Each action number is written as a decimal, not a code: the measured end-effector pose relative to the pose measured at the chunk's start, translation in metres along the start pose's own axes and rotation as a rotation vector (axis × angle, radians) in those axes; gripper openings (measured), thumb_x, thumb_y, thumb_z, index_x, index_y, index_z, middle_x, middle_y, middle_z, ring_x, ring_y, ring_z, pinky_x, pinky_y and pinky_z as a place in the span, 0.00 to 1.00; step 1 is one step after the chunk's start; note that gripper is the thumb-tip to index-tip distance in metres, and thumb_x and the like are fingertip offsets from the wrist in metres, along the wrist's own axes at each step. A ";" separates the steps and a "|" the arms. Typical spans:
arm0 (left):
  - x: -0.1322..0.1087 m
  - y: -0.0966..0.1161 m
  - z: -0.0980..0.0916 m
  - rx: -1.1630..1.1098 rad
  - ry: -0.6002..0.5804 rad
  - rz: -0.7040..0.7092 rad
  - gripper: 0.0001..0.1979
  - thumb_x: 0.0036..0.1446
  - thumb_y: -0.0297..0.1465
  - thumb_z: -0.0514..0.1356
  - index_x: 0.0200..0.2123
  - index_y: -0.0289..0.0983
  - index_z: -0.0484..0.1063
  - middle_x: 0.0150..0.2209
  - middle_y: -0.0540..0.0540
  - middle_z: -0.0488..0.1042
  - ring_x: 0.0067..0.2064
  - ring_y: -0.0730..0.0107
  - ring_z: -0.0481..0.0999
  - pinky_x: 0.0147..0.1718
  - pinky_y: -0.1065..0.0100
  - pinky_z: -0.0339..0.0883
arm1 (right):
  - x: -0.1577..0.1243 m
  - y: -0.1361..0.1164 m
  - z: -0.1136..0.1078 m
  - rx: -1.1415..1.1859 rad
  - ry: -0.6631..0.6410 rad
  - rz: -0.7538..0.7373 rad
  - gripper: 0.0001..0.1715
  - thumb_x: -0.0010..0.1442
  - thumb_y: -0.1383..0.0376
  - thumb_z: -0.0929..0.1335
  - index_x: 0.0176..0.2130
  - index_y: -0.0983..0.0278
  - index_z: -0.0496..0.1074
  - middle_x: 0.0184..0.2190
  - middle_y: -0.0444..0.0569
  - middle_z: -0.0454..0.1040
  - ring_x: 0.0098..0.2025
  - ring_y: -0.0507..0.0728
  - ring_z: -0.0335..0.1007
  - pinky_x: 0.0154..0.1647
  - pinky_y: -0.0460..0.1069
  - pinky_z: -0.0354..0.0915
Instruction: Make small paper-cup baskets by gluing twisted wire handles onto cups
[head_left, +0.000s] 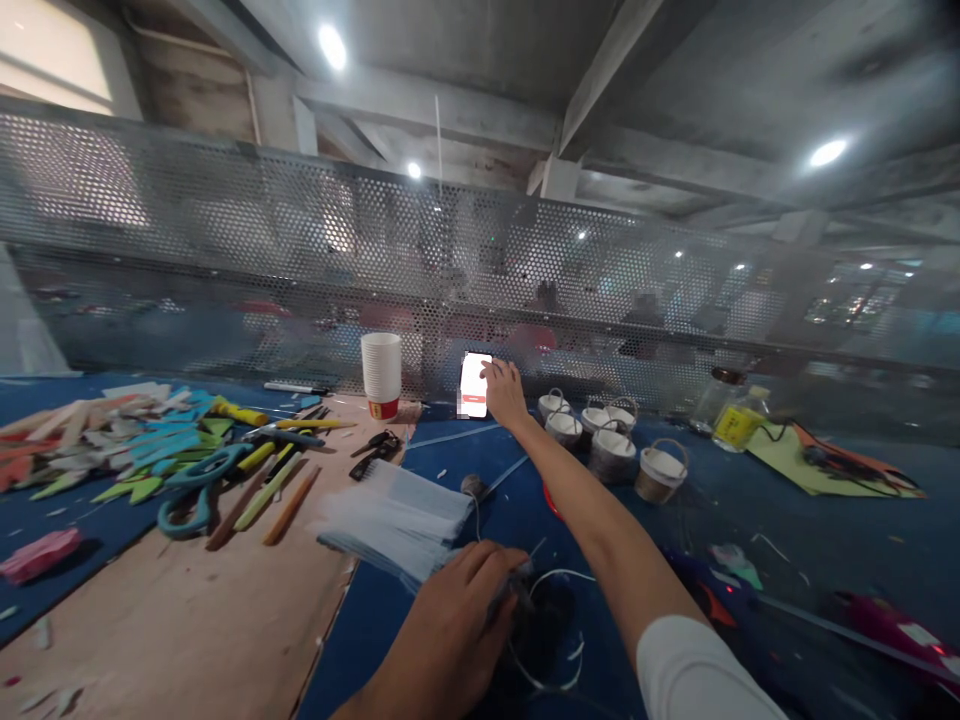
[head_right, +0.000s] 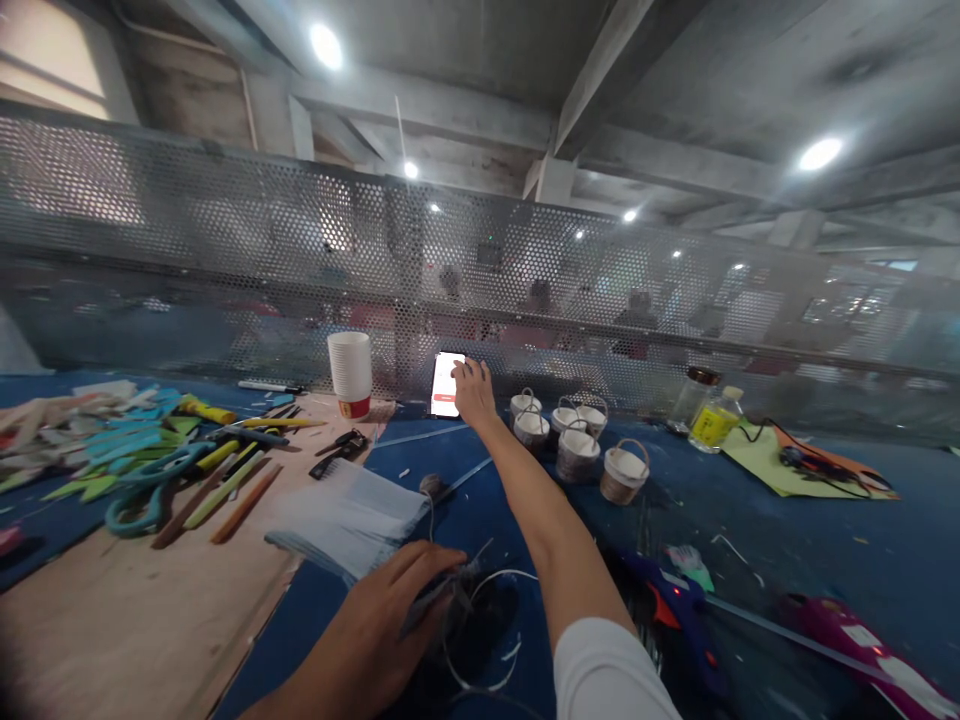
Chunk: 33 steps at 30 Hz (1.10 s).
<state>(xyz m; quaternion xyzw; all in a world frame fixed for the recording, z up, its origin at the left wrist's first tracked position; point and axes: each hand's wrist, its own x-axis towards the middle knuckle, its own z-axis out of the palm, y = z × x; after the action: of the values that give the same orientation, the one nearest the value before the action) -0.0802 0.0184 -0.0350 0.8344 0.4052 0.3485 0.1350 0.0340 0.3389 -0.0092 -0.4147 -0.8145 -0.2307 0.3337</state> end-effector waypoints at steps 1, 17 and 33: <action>0.000 0.000 0.000 -0.004 0.000 0.005 0.19 0.62 0.22 0.53 0.54 0.43 0.65 0.49 0.44 0.74 0.48 0.63 0.75 0.47 0.61 0.72 | 0.000 0.001 -0.001 0.000 0.007 0.013 0.19 0.65 0.76 0.57 0.50 0.65 0.69 0.60 0.54 0.67 0.66 0.60 0.51 0.68 0.61 0.40; 0.000 0.001 0.001 -0.005 0.014 0.034 0.18 0.63 0.23 0.53 0.54 0.43 0.66 0.48 0.44 0.75 0.47 0.63 0.75 0.46 0.61 0.72 | -0.002 0.005 -0.010 0.003 0.008 0.055 0.19 0.67 0.74 0.56 0.51 0.65 0.69 0.56 0.55 0.70 0.64 0.59 0.54 0.65 0.57 0.45; -0.001 0.001 0.002 -0.035 -0.003 0.027 0.18 0.63 0.22 0.52 0.54 0.43 0.64 0.49 0.45 0.73 0.49 0.62 0.73 0.48 0.58 0.69 | -0.028 -0.019 0.001 -0.020 -0.257 -0.296 0.20 0.64 0.74 0.59 0.52 0.65 0.70 0.50 0.55 0.74 0.57 0.62 0.59 0.56 0.56 0.53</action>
<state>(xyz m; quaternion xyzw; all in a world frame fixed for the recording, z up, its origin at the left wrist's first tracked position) -0.0786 0.0176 -0.0366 0.8379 0.3874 0.3559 0.1452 0.0302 0.3147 -0.0322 -0.3196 -0.9002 -0.2306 0.1852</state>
